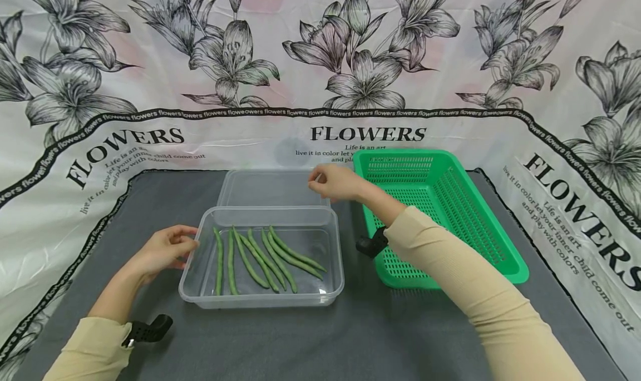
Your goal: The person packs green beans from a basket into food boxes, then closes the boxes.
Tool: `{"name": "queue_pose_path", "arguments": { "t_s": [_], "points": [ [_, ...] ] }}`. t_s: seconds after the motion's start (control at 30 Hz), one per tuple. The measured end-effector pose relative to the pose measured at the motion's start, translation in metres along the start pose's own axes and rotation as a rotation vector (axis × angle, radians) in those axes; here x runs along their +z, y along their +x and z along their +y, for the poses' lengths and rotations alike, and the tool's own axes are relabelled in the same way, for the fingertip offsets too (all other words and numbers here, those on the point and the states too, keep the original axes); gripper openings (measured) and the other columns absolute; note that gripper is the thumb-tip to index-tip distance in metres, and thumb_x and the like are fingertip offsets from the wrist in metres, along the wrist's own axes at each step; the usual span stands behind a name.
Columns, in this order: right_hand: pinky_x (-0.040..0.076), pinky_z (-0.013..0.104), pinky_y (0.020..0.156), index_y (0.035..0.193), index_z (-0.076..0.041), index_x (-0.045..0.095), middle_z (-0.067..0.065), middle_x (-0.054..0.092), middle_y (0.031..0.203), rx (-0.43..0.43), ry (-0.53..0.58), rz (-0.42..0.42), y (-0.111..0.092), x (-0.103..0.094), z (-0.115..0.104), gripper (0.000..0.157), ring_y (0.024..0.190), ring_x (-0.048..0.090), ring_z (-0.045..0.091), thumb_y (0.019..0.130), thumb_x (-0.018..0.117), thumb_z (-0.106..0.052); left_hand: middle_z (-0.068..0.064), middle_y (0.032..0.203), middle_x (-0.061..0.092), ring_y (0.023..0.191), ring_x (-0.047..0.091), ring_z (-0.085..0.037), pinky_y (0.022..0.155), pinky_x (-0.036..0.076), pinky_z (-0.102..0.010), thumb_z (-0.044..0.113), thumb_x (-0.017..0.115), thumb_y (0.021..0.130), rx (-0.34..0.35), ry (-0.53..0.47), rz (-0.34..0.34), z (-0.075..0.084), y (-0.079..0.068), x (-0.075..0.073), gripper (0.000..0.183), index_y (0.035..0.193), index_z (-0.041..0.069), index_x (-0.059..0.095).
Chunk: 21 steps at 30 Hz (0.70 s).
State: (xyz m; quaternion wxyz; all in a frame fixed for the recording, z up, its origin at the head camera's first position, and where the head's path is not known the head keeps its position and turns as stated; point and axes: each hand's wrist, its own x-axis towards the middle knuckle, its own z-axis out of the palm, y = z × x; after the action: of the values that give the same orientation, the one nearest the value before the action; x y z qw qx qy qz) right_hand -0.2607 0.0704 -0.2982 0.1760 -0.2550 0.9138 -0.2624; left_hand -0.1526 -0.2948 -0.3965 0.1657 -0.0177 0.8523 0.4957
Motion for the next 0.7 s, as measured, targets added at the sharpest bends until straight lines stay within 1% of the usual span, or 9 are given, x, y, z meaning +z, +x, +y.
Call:
{"name": "queue_pose_path", "arguments": {
  "t_s": [0.17, 0.37, 0.53, 0.7],
  "points": [
    [0.052, 0.029, 0.064, 0.116, -0.009, 0.057, 0.009, 0.065, 0.098, 0.021, 0.01, 0.086, -0.003, -0.017, 0.012, 0.027, 0.067, 0.063, 0.017, 0.096, 0.048, -0.026, -0.015, 0.104, 0.054, 0.087, 0.054, -0.02, 0.069, 0.053, -0.034, 0.028, 0.052, 0.094, 0.0, 0.001, 0.005, 0.0, -0.001, 0.0, 0.054, 0.136, -0.001, 0.034],
    [0.053, 0.03, 0.065, 0.116, -0.008, 0.057, 0.011, 0.063, 0.099, 0.078, 0.063, 0.166, -0.008, -0.033, 0.03, 0.028, 0.075, 0.062, 0.019, 0.096, 0.048, -0.025, -0.015, 0.104, 0.055, 0.085, 0.054, -0.019, 0.069, 0.053, -0.034, 0.028, 0.053, 0.094, 0.008, 0.0, 0.004, -0.001, -0.001, -0.001, 0.055, 0.136, -0.001, 0.034],
    [0.054, 0.031, 0.067, 0.119, -0.006, 0.055, 0.014, 0.061, 0.101, 0.132, 0.115, 0.202, -0.011, -0.041, 0.053, 0.031, 0.087, 0.062, 0.027, 0.096, 0.048, -0.025, -0.015, 0.103, 0.055, 0.085, 0.054, -0.019, 0.068, 0.053, -0.034, 0.027, 0.053, 0.094, 0.01, -0.003, 0.005, -0.001, -0.001, -0.001, 0.054, 0.136, -0.001, 0.035],
    [0.054, 0.033, 0.072, 0.124, -0.004, 0.051, 0.018, 0.057, 0.113, 0.203, 0.177, 0.206, -0.017, -0.046, 0.076, 0.035, 0.099, 0.06, 0.033, 0.097, 0.046, -0.025, -0.014, 0.102, 0.055, 0.085, 0.054, -0.019, 0.069, 0.053, -0.034, 0.026, 0.053, 0.094, 0.007, -0.001, 0.007, -0.001, 0.0, 0.0, 0.053, 0.136, -0.001, 0.035]
  ]
}}
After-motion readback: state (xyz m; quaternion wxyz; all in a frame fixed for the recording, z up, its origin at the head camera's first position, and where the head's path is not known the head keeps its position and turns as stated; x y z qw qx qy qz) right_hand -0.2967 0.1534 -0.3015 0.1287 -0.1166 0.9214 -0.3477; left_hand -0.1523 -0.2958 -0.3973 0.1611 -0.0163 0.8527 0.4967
